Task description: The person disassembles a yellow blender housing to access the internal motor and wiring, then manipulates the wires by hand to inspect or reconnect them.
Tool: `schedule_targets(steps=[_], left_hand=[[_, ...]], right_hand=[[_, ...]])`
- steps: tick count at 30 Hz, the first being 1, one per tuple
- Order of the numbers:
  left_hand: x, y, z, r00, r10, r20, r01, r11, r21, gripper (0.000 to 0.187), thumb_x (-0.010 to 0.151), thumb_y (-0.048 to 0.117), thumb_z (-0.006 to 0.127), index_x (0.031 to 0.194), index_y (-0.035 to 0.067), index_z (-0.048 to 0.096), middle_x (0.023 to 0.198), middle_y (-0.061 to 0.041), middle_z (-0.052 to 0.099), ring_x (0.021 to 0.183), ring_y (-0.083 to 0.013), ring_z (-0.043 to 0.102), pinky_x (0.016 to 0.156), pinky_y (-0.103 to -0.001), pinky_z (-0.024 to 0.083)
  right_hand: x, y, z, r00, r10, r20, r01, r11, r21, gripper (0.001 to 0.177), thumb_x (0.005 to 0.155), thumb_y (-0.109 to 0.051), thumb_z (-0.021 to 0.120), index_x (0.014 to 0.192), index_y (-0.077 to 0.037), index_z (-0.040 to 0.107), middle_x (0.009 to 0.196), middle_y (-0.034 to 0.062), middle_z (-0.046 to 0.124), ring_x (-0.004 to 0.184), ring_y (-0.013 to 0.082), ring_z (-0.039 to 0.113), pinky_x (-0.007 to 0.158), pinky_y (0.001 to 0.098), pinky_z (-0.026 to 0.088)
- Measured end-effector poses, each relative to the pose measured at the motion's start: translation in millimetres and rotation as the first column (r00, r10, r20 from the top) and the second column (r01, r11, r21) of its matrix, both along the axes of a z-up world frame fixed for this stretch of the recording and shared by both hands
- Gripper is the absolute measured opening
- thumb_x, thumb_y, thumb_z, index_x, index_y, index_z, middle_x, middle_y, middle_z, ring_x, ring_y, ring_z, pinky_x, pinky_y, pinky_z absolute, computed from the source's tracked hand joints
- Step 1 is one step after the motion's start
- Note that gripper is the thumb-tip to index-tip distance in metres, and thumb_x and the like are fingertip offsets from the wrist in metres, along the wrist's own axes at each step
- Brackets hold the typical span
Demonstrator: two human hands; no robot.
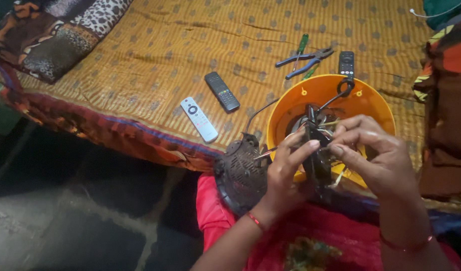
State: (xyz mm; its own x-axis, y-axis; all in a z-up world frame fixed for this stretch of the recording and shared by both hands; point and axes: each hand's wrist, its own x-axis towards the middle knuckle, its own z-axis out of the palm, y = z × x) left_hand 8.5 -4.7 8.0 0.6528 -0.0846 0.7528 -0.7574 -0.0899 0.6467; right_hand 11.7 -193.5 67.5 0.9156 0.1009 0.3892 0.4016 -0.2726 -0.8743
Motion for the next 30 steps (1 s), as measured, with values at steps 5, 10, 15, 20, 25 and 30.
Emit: schedule_targets(steps=[5,10,15,20,25,30], left_hand=[[-1,3,3,1.0,-0.011,0.023,0.011,1.0,-0.007,0.07,0.087,0.004,0.085,0.148,0.017,0.052,0.149,-0.02,0.053,0.138,-0.0359,0.061,0.113,-0.041,0.057],[-2,2,2,0.999,-0.042,0.003,0.042,0.999,-0.01,0.071,0.088,0.001,0.086,0.149,0.017,0.054,0.148,-0.018,0.05,0.138,-0.0347,0.061,0.114,-0.039,0.058],[-4,2,2,0.999,-0.039,0.005,0.039,0.999,0.032,0.07,0.086,0.003,0.087,0.147,0.018,0.056,0.148,-0.016,0.048,0.139,-0.0346,0.059,0.114,-0.039,0.057],[-4,2,1,0.999,-0.046,-0.015,0.046,0.999,0.023,0.071,0.086,0.006,0.089,0.147,0.017,0.054,0.152,-0.017,0.048,0.138,-0.0346,0.06,0.112,-0.039,0.058],[-5,2,1,0.999,0.003,0.037,-0.005,0.999,0.039,0.077,0.088,0.007,0.089,0.151,0.019,0.047,0.154,-0.018,0.047,0.144,-0.039,0.056,0.117,-0.044,0.055],[-2,-8,2,0.989,0.106,0.1,-0.087,0.982,-0.17,0.083,0.1,0.023,0.087,0.16,0.024,0.03,0.159,-0.017,0.044,0.137,-0.034,0.059,0.109,-0.043,0.058]], right_hand=[[0,2,1,0.997,0.069,-0.038,-0.065,0.993,0.099,0.007,0.088,-0.002,0.074,0.095,0.001,0.073,0.11,0.0082,0.065,0.109,0.0167,0.061,0.094,0.0295,0.049],[-3,0,4,0.995,0.06,-0.077,-0.051,0.993,0.103,0.007,0.087,-0.001,0.073,0.094,0.001,0.074,0.11,0.0092,0.065,0.11,0.0181,0.061,0.095,0.0306,0.048],[-2,-8,-3,0.991,0.114,-0.068,-0.106,0.987,0.118,0.008,0.088,-0.001,0.073,0.095,0.001,0.074,0.109,0.0093,0.067,0.11,0.0181,0.062,0.095,0.0307,0.049],[3,-12,-14,0.984,0.154,-0.09,-0.138,0.977,0.163,0.008,0.089,-0.001,0.072,0.096,0.001,0.074,0.112,0.0103,0.065,0.11,0.0186,0.061,0.095,0.031,0.049],[0,-11,1,0.989,0.123,-0.081,-0.121,0.992,0.02,0.012,0.087,-0.005,0.073,0.096,0.0,0.076,0.114,0.0115,0.067,0.11,0.0196,0.063,0.092,0.0317,0.05],[-7,-4,24,0.993,0.084,-0.078,-0.067,0.977,0.201,0.026,0.095,-0.01,0.065,0.119,-0.002,0.068,0.127,0.0113,0.064,0.123,0.0207,0.06,0.101,0.035,0.05]])
